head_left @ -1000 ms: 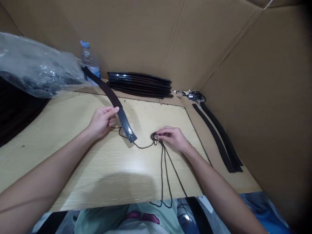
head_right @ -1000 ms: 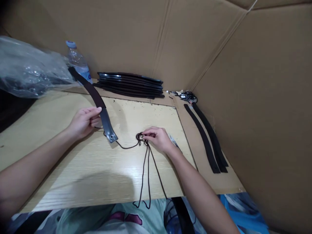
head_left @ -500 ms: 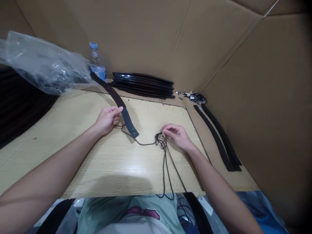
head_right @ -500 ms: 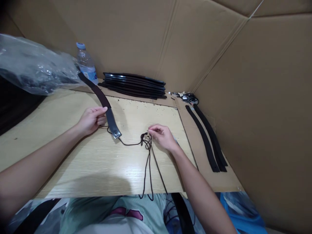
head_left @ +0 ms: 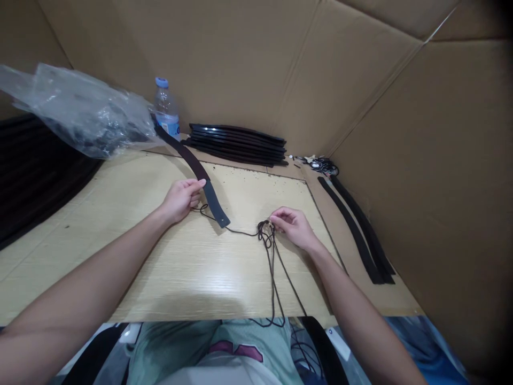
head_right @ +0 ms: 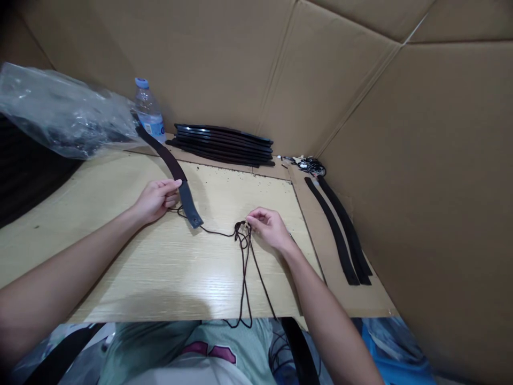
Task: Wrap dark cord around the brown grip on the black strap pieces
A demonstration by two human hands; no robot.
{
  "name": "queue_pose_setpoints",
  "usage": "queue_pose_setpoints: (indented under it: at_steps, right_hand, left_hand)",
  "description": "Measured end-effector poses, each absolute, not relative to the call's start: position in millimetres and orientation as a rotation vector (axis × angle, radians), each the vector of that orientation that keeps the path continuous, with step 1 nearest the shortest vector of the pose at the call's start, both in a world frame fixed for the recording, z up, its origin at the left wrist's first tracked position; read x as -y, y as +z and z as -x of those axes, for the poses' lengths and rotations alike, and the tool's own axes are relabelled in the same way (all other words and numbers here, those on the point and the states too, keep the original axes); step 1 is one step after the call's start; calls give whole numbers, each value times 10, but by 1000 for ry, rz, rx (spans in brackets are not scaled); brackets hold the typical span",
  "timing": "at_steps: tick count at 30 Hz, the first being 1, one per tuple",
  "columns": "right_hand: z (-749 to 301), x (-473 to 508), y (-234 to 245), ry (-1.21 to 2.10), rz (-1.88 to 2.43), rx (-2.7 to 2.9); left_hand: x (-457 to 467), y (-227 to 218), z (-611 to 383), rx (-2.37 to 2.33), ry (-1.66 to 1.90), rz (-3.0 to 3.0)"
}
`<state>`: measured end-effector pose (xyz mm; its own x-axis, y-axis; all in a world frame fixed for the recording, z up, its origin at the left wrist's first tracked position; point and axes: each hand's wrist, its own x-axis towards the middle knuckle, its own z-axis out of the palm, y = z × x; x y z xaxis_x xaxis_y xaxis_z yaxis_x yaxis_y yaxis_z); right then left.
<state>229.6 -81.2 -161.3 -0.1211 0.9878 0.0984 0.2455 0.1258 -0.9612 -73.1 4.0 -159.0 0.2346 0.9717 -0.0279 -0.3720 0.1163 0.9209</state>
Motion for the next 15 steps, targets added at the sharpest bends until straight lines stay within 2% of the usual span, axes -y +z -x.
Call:
queue_pose_setpoints:
  at_steps: [15]
  right_hand:
    - [-2305,852,-1565,1611,1180,1278]
  left_hand:
    - [-29,-1579,730,-792,1139,-952]
